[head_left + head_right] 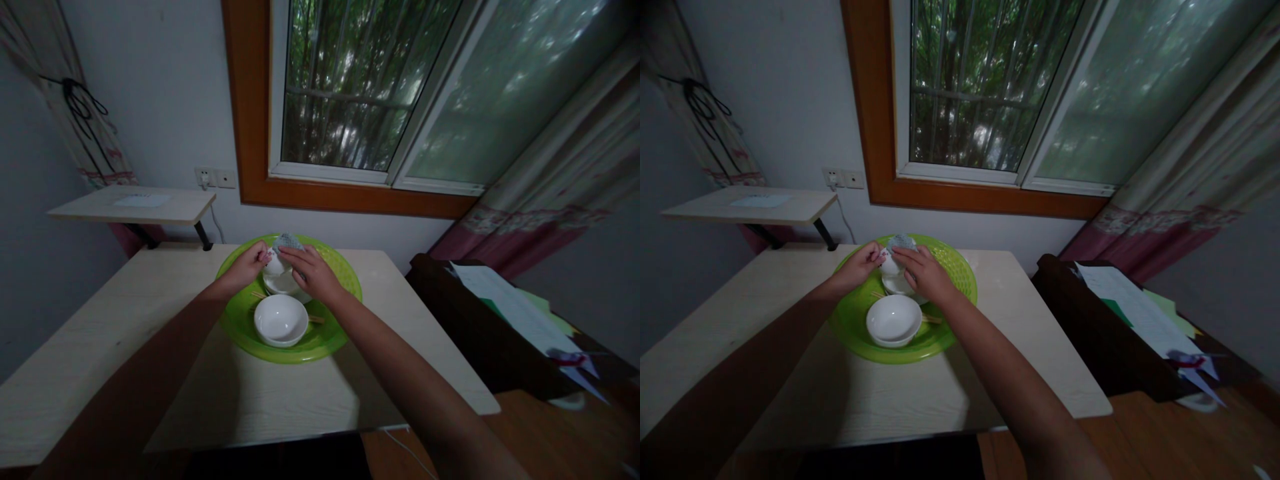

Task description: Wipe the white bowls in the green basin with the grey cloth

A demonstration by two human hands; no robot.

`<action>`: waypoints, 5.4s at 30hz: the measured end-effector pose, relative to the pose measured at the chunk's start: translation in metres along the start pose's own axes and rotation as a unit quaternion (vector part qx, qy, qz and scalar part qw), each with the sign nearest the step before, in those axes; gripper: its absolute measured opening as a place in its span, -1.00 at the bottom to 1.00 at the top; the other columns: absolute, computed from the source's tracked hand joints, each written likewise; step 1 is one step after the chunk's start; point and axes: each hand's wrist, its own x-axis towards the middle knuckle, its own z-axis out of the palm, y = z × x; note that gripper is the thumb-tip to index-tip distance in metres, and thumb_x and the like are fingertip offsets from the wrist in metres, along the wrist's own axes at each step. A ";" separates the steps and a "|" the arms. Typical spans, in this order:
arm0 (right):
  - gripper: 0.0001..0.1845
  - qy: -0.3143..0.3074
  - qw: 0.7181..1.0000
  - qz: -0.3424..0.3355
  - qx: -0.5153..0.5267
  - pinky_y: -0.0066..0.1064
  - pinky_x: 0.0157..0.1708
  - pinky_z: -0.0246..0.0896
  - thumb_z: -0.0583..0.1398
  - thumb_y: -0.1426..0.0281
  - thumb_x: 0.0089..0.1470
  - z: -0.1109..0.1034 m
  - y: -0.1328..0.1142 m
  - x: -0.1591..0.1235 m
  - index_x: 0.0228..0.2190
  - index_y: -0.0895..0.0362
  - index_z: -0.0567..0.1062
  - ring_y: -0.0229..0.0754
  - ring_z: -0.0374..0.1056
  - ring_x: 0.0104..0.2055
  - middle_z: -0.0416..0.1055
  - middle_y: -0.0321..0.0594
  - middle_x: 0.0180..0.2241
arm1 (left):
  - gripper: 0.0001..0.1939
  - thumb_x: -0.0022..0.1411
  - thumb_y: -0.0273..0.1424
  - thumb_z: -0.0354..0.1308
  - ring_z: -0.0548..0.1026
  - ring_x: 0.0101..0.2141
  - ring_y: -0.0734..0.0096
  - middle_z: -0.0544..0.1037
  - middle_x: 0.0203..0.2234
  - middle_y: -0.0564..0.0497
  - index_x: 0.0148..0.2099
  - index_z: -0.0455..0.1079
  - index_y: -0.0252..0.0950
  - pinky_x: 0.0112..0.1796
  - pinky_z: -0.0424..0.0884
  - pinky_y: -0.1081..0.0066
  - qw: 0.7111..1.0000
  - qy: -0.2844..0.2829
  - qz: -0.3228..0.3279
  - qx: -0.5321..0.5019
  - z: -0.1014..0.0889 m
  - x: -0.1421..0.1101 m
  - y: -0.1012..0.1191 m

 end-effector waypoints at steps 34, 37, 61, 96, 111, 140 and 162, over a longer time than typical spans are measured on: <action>-0.45 0.034 0.994 0.055 -0.093 0.06 0.26 0.19 0.13 0.60 0.20 0.001 0.005 0.001 0.20 0.16 0.43 0.09 0.28 0.23 0.36 -0.05 0.27 | -0.73 0.20 -0.40 0.21 0.28 -0.37 0.38 0.32 -0.45 0.08 -0.43 0.15 -0.23 -0.29 0.25 0.41 0.999 0.005 0.038 0.038 0.001 -0.002 -0.003; -0.40 -0.013 0.998 -0.006 -0.066 0.04 0.29 0.15 0.12 0.58 0.22 0.002 0.000 0.000 0.26 0.07 0.36 0.04 0.23 0.28 0.31 -0.15 0.32 | -0.74 0.23 -0.38 0.16 0.25 -0.38 0.40 0.28 -0.46 0.10 -0.42 0.12 -0.22 -0.29 0.24 0.41 0.997 -0.006 0.033 0.075 -0.001 -0.002 -0.004; -0.22 -0.011 0.964 0.258 0.059 -0.09 0.10 0.31 0.41 0.30 0.00 0.014 0.028 -0.006 0.22 0.18 0.38 0.06 0.47 0.01 0.55 0.03 0.02 | -0.62 0.12 -0.27 0.33 0.27 -0.32 0.44 0.29 -0.34 0.08 -0.25 0.14 -0.21 -0.30 0.22 0.47 0.990 0.082 0.014 -0.114 -0.004 0.000 -0.004; -0.17 0.013 0.965 0.260 0.005 -0.05 0.07 0.27 0.54 0.08 -0.25 0.016 0.020 -0.005 0.00 0.16 0.47 0.06 0.30 -0.02 0.36 -0.05 -0.07 | -0.15 -0.04 -0.28 0.46 0.27 0.26 -0.06 0.34 0.20 -0.19 0.28 0.24 -0.18 0.28 0.15 0.03 0.971 -0.017 0.048 0.235 0.011 -0.008 0.000; -0.60 0.158 0.970 0.166 0.086 -0.14 0.17 0.29 0.16 0.49 0.19 -0.010 0.009 0.002 0.06 0.05 0.46 -0.05 0.40 0.11 0.49 -0.08 0.05 | -0.37 -0.10 -0.40 0.46 0.44 -0.07 0.07 0.45 -0.12 -0.07 0.00 0.25 -0.15 -0.06 0.35 0.18 0.966 0.100 0.026 0.235 0.007 -0.004 -0.005; -0.32 0.008 0.994 0.080 -0.077 0.06 0.34 0.13 0.09 0.59 0.28 0.003 -0.002 0.005 0.36 0.02 0.22 0.05 0.10 0.36 0.18 -0.15 0.39 | -0.36 -0.07 -0.46 0.41 0.47 -0.02 0.03 0.48 -0.04 -0.14 0.06 0.28 -0.20 0.01 0.37 0.12 0.962 0.060 0.052 0.263 0.010 -0.004 -0.010; -0.31 0.054 0.993 0.083 -0.067 0.03 0.20 0.29 0.13 0.63 0.21 0.003 0.011 0.002 0.32 0.03 0.30 0.03 0.26 0.18 0.33 -0.10 0.30 | -0.36 -0.01 -0.32 0.40 0.50 0.03 0.07 0.50 0.03 -0.15 0.10 0.23 -0.22 0.01 0.43 0.19 0.950 0.083 -0.025 0.300 0.012 -0.007 0.006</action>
